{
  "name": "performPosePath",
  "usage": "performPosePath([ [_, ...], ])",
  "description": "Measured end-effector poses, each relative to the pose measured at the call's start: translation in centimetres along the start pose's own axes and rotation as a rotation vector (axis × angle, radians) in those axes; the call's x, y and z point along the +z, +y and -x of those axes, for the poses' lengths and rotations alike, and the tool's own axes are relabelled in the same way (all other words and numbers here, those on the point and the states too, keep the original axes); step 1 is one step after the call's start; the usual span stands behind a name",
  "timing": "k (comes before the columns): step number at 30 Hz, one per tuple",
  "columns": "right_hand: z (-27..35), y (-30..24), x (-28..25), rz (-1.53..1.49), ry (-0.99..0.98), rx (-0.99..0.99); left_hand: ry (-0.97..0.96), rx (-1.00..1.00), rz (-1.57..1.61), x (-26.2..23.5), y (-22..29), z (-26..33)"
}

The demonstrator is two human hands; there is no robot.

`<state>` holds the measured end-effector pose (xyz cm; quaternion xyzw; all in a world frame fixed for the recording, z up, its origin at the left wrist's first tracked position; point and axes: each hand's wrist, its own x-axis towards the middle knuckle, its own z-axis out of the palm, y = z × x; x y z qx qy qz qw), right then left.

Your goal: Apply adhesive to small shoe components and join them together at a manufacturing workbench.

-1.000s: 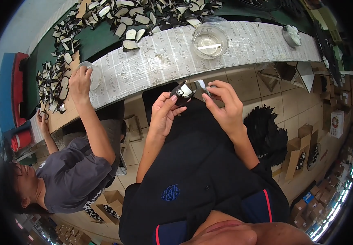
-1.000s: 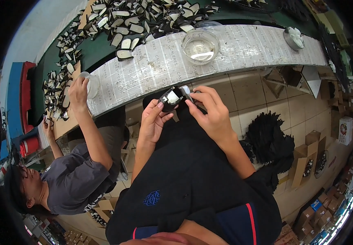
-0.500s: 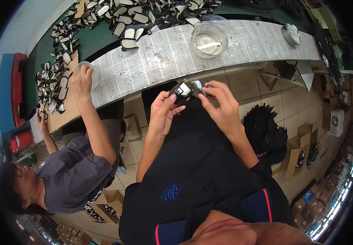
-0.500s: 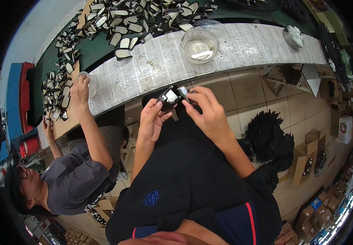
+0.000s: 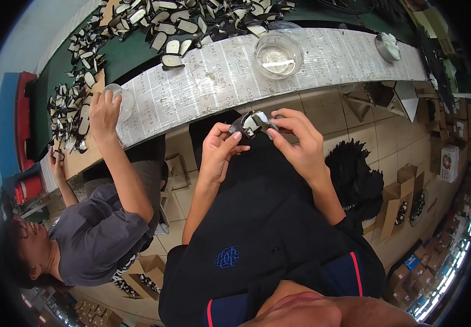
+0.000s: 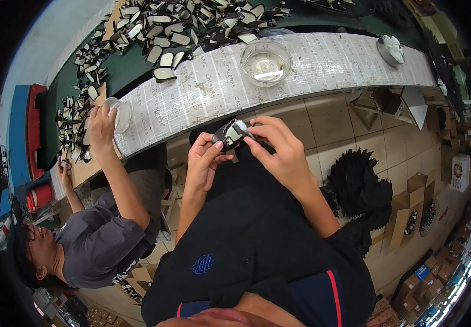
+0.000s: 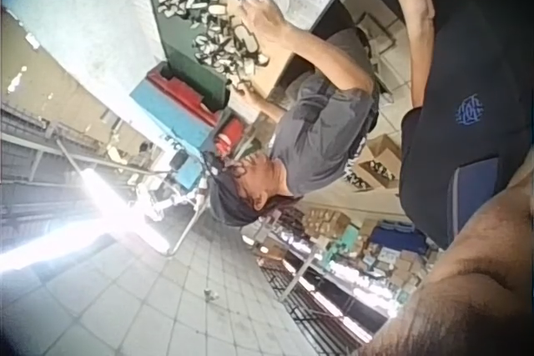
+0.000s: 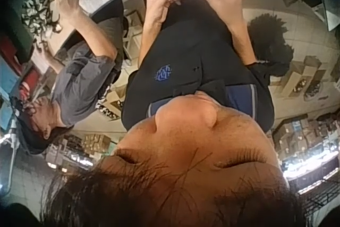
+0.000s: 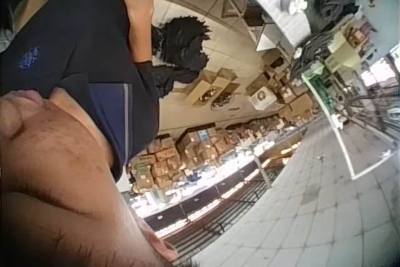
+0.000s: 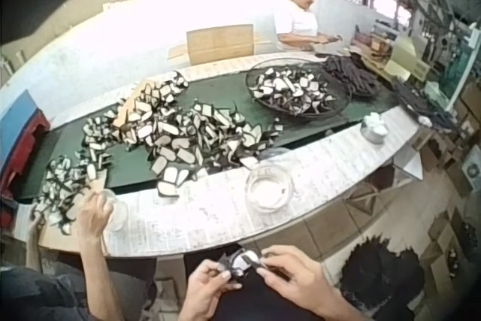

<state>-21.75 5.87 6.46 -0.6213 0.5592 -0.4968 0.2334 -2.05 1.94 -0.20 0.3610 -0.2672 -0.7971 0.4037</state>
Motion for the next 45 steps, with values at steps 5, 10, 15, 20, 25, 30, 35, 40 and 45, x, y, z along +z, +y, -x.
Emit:
performPosePath([
  [5, -0.3, 0.1, 0.0, 0.104, -0.075, -0.130, -0.001, 0.030, -0.049, 0.5, 0.2, 0.2],
  [10, -0.3, 0.0, 0.3, 0.122, -0.164, -0.065, 0.001, 0.052, -0.093, 0.6, 0.3, 0.2],
  [15, -0.4, 0.7, 0.5, 0.253, -0.059, -0.113, 0.008, 0.045, -0.109, 0.1, 0.0, 0.1],
  [20, -0.4, 1.2, -0.3, 0.246, -0.001, -0.017, 0.006, 0.021, -0.060, -0.1, 0.0, 0.1],
  [25, -0.6, 1.0, -1.1, 0.127, -0.009, -0.053, 0.003, -0.003, -0.046, 0.3, 0.2, -0.2],
  [30, -0.3, 0.4, -0.8, 0.033, -0.104, -0.035, -0.021, -0.004, -0.078, 1.0, 0.2, -0.3],
  [35, -0.1, 0.5, -0.7, 0.044, -0.154, -0.051, -0.011, -0.003, -0.079, 1.2, 0.2, 0.0],
  [40, 0.1, 0.4, -0.7, -0.107, -0.128, 0.030, -0.009, 0.001, -0.059, 1.0, 0.1, 0.1],
  [45, 0.3, 0.8, -0.6, -0.215, -0.051, 0.151, -0.002, -0.019, 0.001, 1.0, 0.2, 0.3],
])
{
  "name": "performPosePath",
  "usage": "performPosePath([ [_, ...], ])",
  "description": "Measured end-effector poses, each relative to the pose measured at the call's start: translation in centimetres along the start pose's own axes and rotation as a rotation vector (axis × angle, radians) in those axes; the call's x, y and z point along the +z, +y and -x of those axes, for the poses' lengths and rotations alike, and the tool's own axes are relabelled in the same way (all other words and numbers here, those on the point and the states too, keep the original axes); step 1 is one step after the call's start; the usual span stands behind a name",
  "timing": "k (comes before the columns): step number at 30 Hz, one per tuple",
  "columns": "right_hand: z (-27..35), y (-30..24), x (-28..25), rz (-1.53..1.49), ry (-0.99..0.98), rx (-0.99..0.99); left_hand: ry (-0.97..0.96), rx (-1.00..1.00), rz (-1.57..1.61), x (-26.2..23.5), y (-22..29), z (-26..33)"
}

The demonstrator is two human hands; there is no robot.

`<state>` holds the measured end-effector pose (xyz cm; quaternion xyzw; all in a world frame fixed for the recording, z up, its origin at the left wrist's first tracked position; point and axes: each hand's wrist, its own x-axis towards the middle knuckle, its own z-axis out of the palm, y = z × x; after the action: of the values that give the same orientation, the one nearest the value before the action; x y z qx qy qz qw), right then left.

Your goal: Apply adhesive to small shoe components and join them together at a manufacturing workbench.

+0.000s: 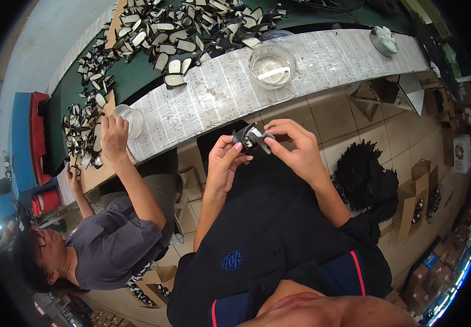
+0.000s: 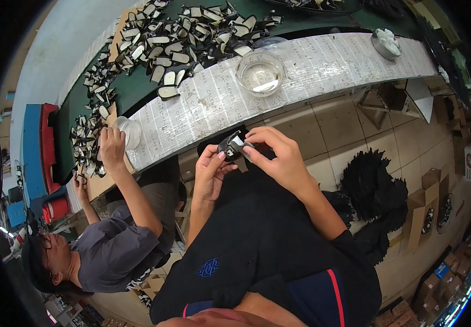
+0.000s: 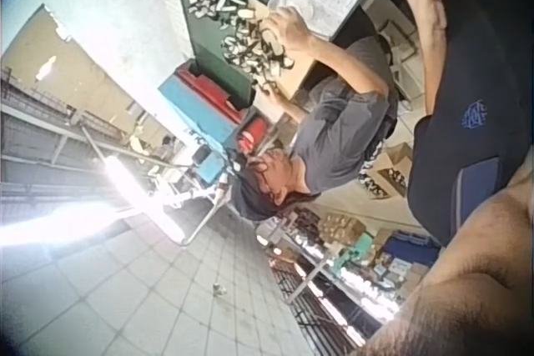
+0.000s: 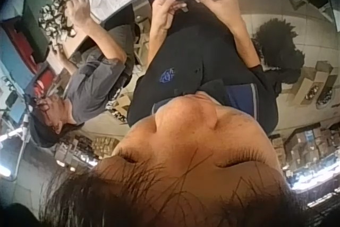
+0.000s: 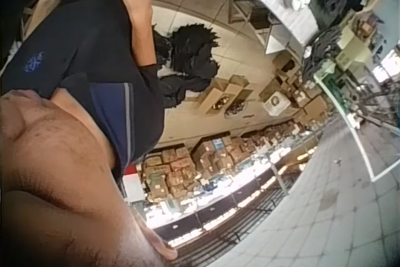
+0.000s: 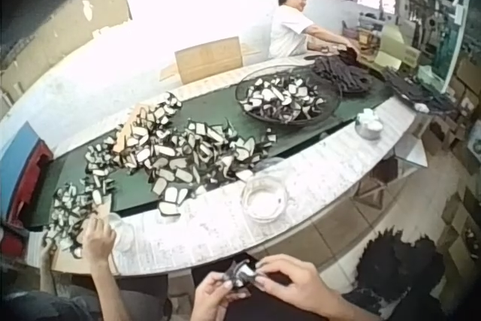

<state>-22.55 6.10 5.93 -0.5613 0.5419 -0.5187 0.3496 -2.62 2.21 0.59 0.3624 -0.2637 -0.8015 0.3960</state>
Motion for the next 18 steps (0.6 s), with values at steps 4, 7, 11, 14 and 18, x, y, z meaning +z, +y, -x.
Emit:
performPosePath([
  [4, 0.0, 0.1, 0.3, 0.050, -0.001, -0.010, 0.006, 0.006, -0.009, 0.2, 0.0, 0.0],
  [7, 0.2, 0.2, 0.6, -0.050, -0.026, 0.051, 0.014, 0.015, 0.010, 0.1, -0.2, -0.2],
  [11, 0.3, 0.7, 0.4, -0.366, 0.006, 0.191, 0.012, 0.019, 0.008, -0.1, -0.2, -0.4],
  [14, 0.1, 0.3, -0.4, -0.650, 0.042, 0.207, 0.038, 0.041, -0.034, -0.8, 0.1, -1.0],
  [18, 0.1, -0.1, -1.9, -0.647, 0.080, 0.155, 0.128, 0.167, -0.064, -1.7, 3.0, -3.8],
])
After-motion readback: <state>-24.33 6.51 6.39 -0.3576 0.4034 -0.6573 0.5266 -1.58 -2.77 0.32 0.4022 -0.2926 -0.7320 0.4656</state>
